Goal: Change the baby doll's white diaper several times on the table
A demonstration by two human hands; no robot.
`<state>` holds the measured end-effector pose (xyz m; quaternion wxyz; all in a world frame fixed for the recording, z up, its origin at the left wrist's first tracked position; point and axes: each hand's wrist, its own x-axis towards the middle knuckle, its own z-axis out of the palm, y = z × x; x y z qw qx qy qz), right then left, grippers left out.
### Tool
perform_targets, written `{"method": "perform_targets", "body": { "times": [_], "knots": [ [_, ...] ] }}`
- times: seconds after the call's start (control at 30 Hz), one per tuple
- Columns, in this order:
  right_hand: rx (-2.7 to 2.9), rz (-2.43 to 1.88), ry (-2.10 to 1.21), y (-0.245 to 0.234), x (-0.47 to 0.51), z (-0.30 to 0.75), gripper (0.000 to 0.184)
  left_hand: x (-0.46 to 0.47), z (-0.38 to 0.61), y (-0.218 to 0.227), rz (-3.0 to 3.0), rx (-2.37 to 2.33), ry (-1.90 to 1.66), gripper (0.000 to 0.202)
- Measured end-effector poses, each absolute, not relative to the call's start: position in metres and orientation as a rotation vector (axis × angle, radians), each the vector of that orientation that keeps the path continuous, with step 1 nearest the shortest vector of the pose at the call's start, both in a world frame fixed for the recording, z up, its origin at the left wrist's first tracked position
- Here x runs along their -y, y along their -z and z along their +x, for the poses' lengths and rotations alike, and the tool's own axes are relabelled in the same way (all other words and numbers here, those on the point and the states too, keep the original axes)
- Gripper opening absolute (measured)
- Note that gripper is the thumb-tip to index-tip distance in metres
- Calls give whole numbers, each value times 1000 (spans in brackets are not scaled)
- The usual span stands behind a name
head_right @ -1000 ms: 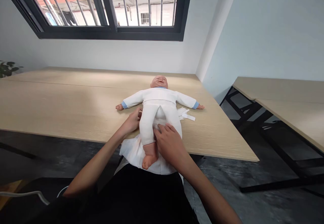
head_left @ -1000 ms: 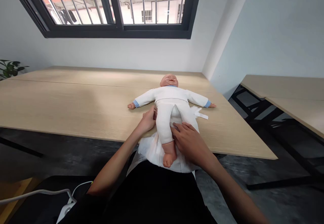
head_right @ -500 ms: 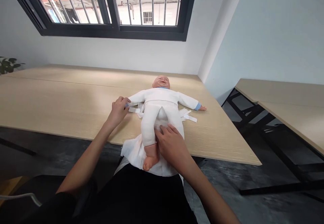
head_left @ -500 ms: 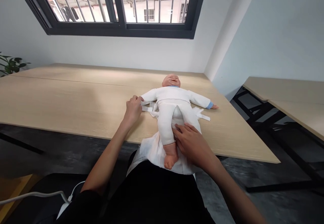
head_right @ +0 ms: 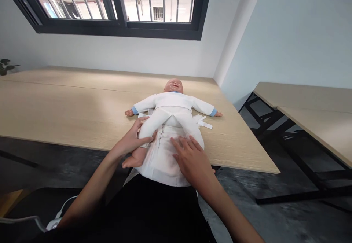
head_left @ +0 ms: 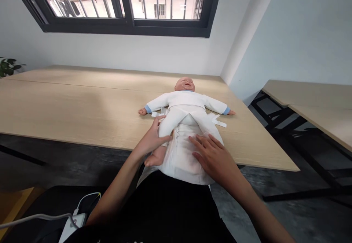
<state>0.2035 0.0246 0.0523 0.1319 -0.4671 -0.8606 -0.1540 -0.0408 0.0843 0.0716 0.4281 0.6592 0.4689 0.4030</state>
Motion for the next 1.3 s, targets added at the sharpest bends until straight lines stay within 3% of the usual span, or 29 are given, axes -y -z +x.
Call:
{"method": "perform_targets", "body": {
  "times": [0.23, 0.37, 0.4, 0.5, 0.6, 0.8, 1.03, 1.2, 1.3],
  "knots": [
    [2391, -1398, 538, -55, -14, 224, 41, -81, -48, -80, 1364, -1081, -943, 87],
    [2467, -1119, 544, -48, 4, 199, 71, -85, -44, -77, 1302, -1055, -942, 90],
    [2488, -1043, 546, -45, 7, 191, 68, -87, -42, -76, 1268, -1045, -938, 89],
    [2436, -940, 609, -37, 11, 177, 32, -98, -35, -74, 1139, -1005, -943, 83],
    [2341, -885, 589, -43, 5, 177, 38, -116, -25, -74, 1011, -978, -998, 71],
    [2298, -857, 548, -62, -14, 182, 32, -157, -8, -77, 804, -837, -1064, 40],
    [2263, -851, 479, -86, -30, 190, 20, -155, -13, -70, 826, -967, -1307, 60],
    [2318, -1127, 693, -149, -92, 188, 22, -158, -27, -66, 1007, -806, -1113, 53],
    [2360, -1379, 464, -169, -156, 179, 26, -161, -35, -65, 1064, -791, -1023, 54]
  ]
}}
